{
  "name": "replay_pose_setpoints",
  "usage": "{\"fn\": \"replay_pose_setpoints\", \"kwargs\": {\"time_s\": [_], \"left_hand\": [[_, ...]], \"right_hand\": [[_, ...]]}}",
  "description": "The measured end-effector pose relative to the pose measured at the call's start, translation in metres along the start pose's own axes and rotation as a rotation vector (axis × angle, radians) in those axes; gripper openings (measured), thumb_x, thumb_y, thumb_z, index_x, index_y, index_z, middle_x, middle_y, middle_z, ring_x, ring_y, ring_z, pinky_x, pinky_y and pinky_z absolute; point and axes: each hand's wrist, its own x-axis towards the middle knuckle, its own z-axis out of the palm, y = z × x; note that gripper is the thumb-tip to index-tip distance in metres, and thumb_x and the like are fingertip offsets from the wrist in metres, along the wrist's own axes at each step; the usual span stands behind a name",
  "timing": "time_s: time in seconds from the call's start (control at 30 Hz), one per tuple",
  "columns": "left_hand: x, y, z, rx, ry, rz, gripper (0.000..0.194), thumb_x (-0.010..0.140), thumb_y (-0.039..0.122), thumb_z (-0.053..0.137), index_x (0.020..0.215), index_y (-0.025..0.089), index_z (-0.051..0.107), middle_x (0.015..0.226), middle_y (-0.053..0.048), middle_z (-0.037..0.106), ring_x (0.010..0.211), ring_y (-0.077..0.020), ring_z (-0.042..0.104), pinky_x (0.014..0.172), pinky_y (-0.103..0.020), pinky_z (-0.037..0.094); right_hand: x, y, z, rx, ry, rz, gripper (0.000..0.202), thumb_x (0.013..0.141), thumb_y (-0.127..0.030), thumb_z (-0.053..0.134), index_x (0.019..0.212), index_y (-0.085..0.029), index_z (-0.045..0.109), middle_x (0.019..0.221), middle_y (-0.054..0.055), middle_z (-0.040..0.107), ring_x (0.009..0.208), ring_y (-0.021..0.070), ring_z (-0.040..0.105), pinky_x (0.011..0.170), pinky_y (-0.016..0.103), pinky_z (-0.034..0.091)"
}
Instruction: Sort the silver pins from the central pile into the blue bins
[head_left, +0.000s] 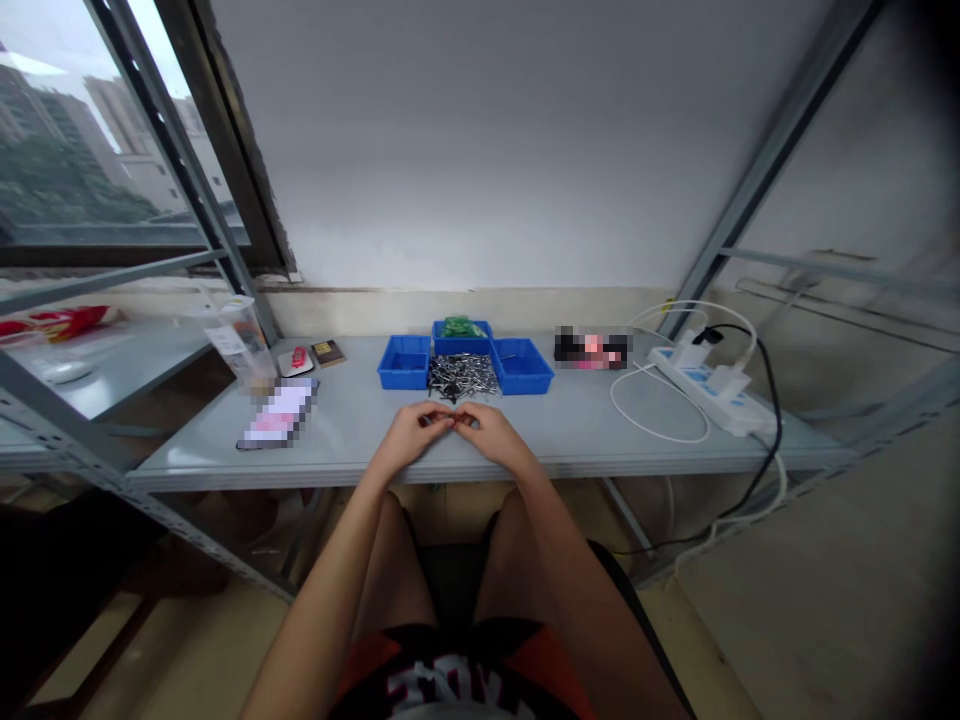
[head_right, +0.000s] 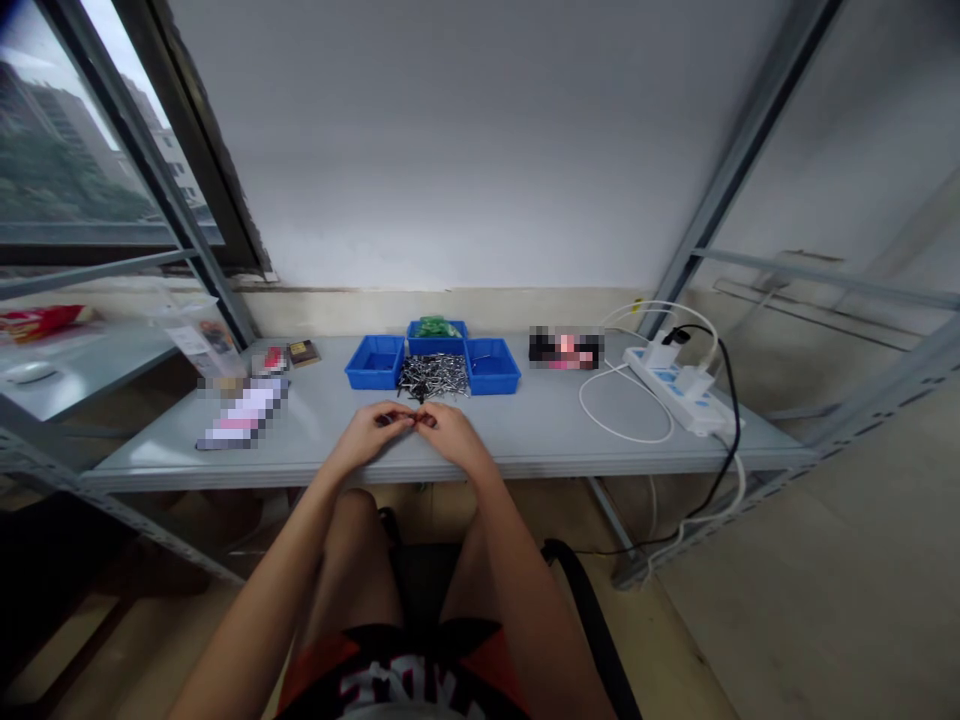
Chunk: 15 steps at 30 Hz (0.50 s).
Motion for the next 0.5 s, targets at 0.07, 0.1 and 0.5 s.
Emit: {"fn": "replay_pose_setpoints", "kwargs": {"time_s": [0.07, 0.1, 0.5], "left_hand": [[-0.0005, 0.0008, 0.0001, -0.006, -0.027, 0.013, 0.023, 0.080, 0.032, 0.060, 0.092, 0.016, 0.070, 0.089, -0.006, 0.070, 0.075, -0.0152, 0.060, 0.068, -0.025, 0.045], [-0.0008, 0.0012, 0.0001, -0.013, -0.037, 0.015, 0.023, 0.079, 0.032, 0.061, 0.092, 0.016, 0.070, 0.089, -0.006, 0.070, 0.074, -0.0150, 0.060, 0.067, -0.025, 0.044], [-0.0024, 0.0032, -0.0014, -0.034, -0.068, 0.055, 0.019, 0.079, 0.028, 0.062, 0.091, 0.016, 0.071, 0.086, -0.006, 0.069, 0.074, -0.0147, 0.059, 0.068, -0.025, 0.045]], "right_hand": [[-0.0006, -0.0005, -0.0003, -0.032, -0.022, -0.014, 0.006, 0.083, -0.019, 0.057, 0.084, -0.017, 0.063, 0.080, 0.002, 0.064, 0.073, 0.0130, 0.055, 0.067, 0.023, 0.038], [-0.0009, -0.0008, -0.0006, -0.044, -0.037, -0.022, 0.006, 0.083, -0.018, 0.057, 0.085, -0.017, 0.063, 0.079, 0.001, 0.063, 0.073, 0.0130, 0.055, 0.066, 0.023, 0.037], [-0.0024, -0.0031, -0.0025, -0.049, -0.093, -0.047, 0.005, 0.084, -0.019, 0.054, 0.082, -0.017, 0.059, 0.076, -0.001, 0.059, 0.070, 0.0120, 0.050, 0.063, 0.021, 0.033]]}}
